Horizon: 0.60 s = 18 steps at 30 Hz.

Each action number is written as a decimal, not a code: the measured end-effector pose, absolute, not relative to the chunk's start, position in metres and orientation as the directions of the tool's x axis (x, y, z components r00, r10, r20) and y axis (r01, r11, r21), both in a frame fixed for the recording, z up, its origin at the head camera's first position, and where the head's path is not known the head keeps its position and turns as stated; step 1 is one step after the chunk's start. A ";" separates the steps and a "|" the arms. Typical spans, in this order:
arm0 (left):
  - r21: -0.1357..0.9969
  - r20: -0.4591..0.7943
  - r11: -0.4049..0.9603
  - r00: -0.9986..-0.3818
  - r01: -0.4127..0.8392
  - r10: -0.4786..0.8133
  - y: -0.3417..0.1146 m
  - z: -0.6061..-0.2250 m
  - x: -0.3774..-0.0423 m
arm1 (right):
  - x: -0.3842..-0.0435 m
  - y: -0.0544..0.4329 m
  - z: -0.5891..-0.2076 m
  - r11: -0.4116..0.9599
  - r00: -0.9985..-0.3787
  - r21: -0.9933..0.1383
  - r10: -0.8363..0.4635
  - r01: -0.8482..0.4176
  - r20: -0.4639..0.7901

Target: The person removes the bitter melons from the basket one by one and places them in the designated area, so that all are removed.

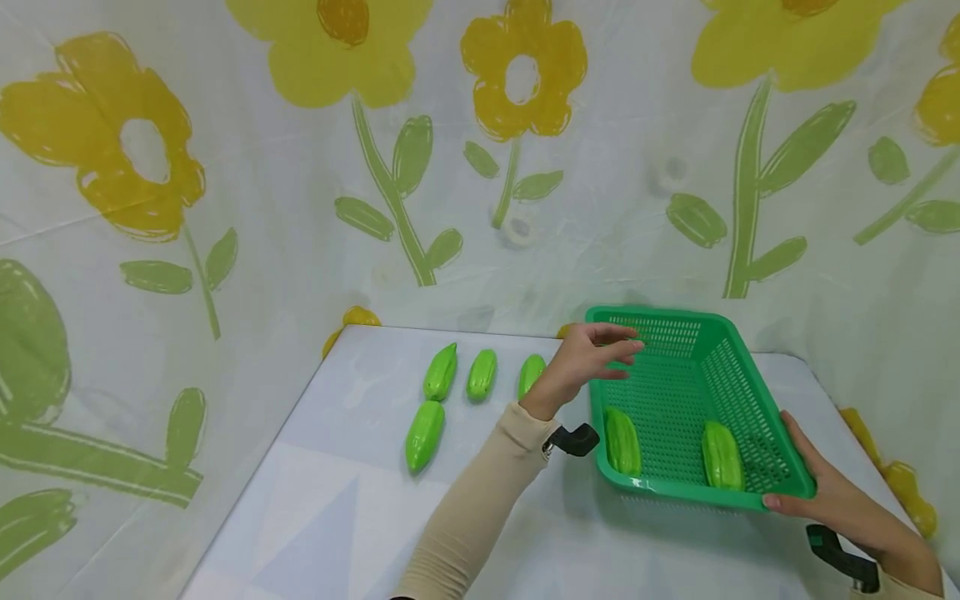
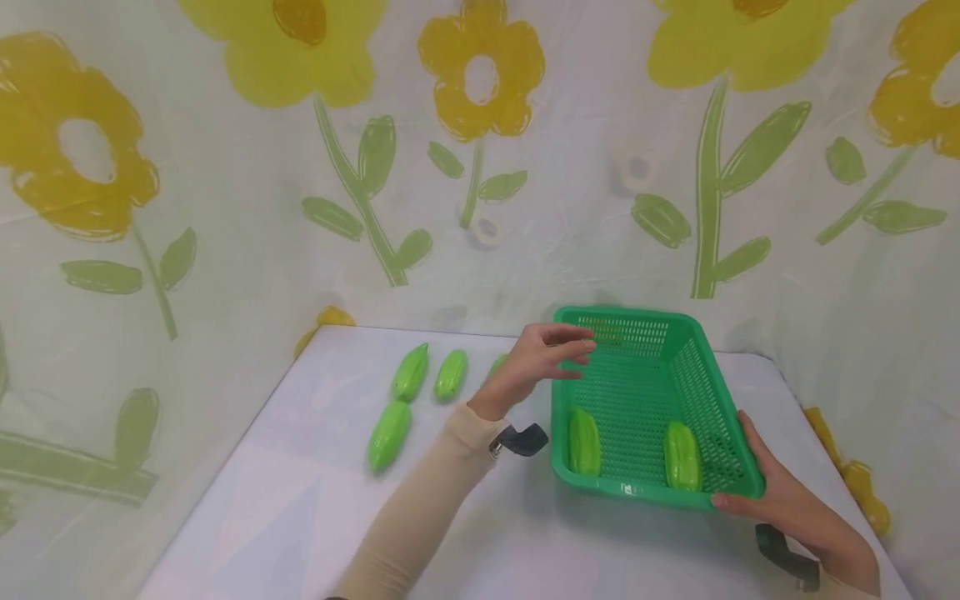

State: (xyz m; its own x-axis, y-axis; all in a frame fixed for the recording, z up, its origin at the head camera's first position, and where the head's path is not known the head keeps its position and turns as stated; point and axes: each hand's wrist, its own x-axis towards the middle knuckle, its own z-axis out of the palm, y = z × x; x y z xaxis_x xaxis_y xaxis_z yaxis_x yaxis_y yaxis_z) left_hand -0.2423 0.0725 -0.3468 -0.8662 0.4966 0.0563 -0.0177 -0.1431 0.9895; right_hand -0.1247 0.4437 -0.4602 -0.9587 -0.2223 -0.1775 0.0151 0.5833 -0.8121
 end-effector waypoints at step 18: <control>0.946 -0.140 -0.183 -0.844 -0.269 0.517 0.151 -0.369 -0.232 | -0.124 0.447 -0.463 0.546 -0.955 -0.837 -0.226 0.039 -0.192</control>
